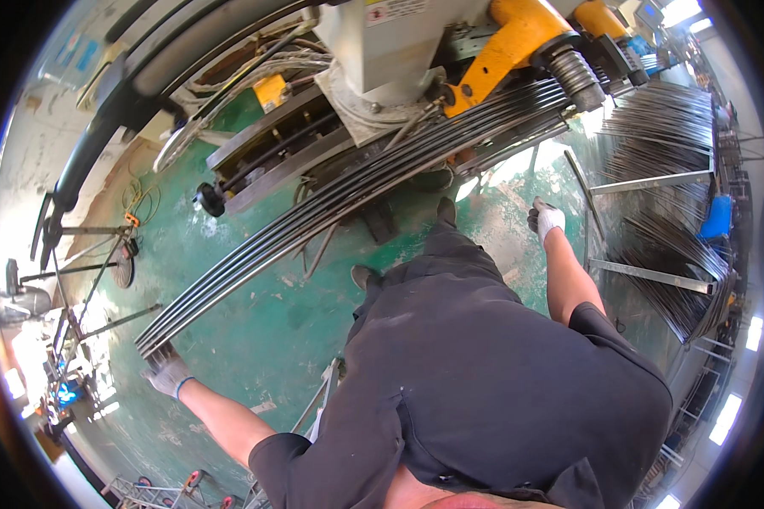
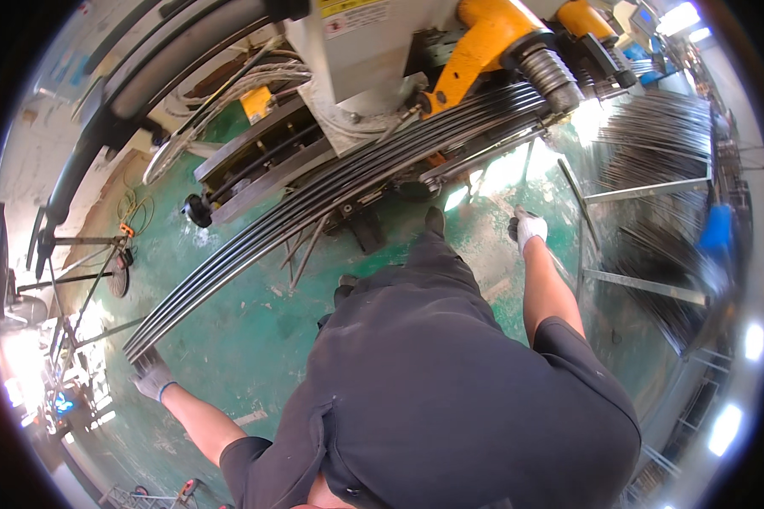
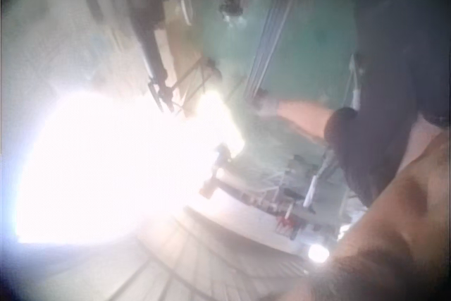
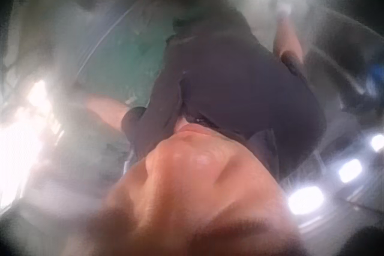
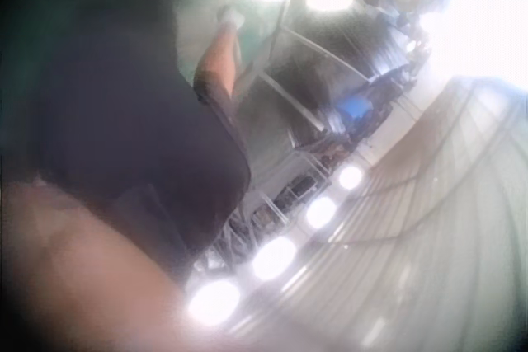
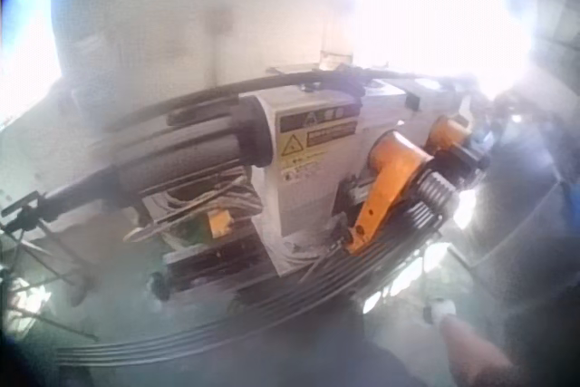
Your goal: The person bends metal bars using a bending machine and then wraps a metal frame with plastic wrap.
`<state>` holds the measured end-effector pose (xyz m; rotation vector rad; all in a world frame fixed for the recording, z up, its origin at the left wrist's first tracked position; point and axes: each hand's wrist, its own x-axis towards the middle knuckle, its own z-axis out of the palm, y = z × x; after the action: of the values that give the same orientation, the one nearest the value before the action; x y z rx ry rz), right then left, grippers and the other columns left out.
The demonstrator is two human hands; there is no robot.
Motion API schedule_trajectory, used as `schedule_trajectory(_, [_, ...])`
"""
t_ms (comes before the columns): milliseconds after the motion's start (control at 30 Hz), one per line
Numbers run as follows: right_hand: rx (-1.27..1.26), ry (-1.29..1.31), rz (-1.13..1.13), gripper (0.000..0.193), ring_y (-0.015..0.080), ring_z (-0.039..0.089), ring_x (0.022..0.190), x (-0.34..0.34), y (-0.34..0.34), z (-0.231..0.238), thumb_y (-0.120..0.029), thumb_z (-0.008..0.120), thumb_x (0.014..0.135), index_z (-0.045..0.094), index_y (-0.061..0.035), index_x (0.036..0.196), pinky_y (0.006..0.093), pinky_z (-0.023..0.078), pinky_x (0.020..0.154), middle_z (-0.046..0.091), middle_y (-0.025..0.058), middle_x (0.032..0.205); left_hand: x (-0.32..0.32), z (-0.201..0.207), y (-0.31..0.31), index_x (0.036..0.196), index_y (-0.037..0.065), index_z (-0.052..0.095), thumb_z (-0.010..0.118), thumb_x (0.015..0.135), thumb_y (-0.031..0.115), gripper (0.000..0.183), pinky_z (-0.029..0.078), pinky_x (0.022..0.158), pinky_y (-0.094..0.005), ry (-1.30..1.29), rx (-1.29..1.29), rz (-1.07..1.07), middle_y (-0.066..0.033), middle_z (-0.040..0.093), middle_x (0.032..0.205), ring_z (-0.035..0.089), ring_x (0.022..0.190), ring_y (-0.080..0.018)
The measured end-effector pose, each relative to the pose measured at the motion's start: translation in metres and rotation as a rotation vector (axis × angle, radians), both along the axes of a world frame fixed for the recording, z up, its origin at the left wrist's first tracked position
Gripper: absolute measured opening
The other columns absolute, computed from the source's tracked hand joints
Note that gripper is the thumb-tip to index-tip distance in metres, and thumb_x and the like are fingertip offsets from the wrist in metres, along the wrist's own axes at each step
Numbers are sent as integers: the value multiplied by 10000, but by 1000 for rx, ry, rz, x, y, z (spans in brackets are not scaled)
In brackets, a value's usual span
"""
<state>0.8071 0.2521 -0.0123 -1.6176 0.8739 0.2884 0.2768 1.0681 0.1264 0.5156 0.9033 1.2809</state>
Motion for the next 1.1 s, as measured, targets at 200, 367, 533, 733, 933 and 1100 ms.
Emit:
schedule_trajectory(200, [12,123,-3,221,166,543,542,64,-57,-34,-315,727,1024,667,-103,1014,324,436,497,592,32,703,113,-95,-130,1633,1,307,332,1108,594,793,268,1287,-584,-3,-330,-102,-234,372,1674,361,1539,-417])
schedule_trajectory(367, [-45,250,114,221,223,633,591,167,-129,-113,-275,729,1010,731,-61,1066,385,541,526,684,78,805,288,-175,-304,1178,-12,718,594,1047,354,408,488,1122,-570,142,-474,-177,-191,716,1294,656,1223,-367])
schedule_trajectory(533, [-216,179,587,236,180,645,617,243,-104,-98,-252,729,989,770,-19,990,382,537,601,690,50,726,433,-198,-440,1174,9,726,603,1027,283,334,565,975,-521,23,-735,-286,-184,745,1205,704,1096,-355])
schedule_trajectory(733, [-3,228,713,255,156,596,595,253,-96,-83,-238,723,1020,719,14,1058,341,501,542,651,47,767,482,-187,-470,1210,42,724,590,1040,299,336,578,894,-479,92,-696,-399,-159,754,1174,711,1048,-315])
schedule_trajectory(933, [24,276,504,225,153,592,605,203,-122,-63,-230,718,1023,682,-9,1025,336,492,536,625,42,757,488,-181,-463,1246,75,721,577,1053,314,340,591,814,-437,147,-591,-565,-134,762,1144,719,1000,-275])
schedule_trajectory(1100, [114,-31,431,293,136,597,628,176,-104,12,-252,724,1016,683,36,1059,318,508,595,662,44,782,479,-142,-483,1183,137,679,541,1095,351,270,513,693,-366,103,-478,-952,-89,744,1033,669,846,-237])
